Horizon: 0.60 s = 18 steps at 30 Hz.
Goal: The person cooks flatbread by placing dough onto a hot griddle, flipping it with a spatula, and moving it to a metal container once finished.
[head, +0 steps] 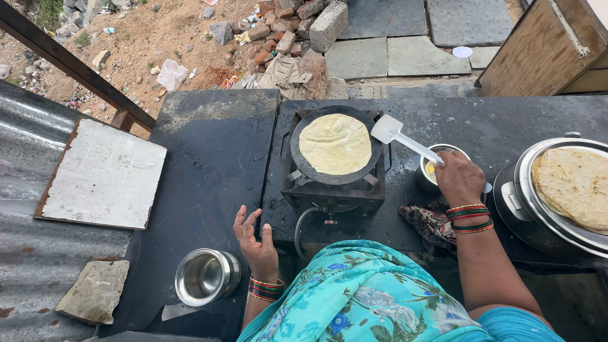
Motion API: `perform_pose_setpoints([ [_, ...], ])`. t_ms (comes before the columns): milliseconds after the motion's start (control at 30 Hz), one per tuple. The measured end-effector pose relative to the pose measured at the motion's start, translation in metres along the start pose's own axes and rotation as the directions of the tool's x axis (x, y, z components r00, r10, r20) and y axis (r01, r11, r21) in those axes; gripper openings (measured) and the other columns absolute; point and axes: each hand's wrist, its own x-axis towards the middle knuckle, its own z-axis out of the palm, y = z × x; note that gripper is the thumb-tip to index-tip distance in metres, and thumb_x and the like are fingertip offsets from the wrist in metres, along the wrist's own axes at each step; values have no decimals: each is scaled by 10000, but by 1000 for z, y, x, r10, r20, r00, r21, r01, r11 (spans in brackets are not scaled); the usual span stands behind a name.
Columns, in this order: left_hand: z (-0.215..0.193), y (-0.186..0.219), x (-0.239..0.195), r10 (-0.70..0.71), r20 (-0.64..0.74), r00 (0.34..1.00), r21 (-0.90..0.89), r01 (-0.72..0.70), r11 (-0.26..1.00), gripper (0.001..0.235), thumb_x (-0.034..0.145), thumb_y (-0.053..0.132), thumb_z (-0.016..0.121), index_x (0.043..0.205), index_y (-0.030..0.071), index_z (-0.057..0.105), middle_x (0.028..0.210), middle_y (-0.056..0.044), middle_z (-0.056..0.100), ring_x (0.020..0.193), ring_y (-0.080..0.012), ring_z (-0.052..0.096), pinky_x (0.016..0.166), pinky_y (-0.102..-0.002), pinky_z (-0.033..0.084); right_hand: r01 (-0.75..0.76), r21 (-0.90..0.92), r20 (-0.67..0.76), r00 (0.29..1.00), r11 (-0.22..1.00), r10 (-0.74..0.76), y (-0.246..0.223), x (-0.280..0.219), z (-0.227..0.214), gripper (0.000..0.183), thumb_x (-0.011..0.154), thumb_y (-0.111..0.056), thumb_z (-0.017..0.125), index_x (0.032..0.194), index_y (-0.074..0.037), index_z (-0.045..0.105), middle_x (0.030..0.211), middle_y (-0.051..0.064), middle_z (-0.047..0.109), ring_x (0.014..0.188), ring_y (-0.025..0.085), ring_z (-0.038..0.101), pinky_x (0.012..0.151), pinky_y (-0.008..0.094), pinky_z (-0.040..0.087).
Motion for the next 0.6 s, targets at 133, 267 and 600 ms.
perform_pose_setpoints([
  [133, -3, 1, 1, 9, -23, 1000, 0, -9, 1000, 323, 911, 111, 615, 1226, 60, 668, 1553, -175, 454, 1465, -335, 409, 1147, -534, 394, 31, -6, -12, 999, 1000, -31, 10, 5, 9, 299, 916, -247, 710, 1199, -176, 776, 1090, 59, 738, 890, 312, 730, 776, 437, 582],
  [267, -3, 4, 0, -5, -31, 1000, -24, 4, 1000, 319, 915, 107, 611, 1224, 54, 667, 1553, -183, 441, 1462, -334, 407, 1150, -533, 390, 37, 27, 4, 999, 999, -37, 13, 10, 16, 315, 906, -233, 702, 1207, -173, 775, 1111, 58, 739, 910, 312, 728, 804, 438, 579],
  [600, -7, 7, -6, -7, -71, 997, 2, 7, 1000, 322, 909, 93, 616, 1226, 56, 668, 1539, -169, 451, 1446, -329, 424, 1151, -520, 403, 2, 96, 132, 991, 995, -15, 23, 20, 24, 339, 890, -345, 723, 1195, -207, 775, 1081, 76, 742, 936, 323, 720, 802, 456, 564],
])
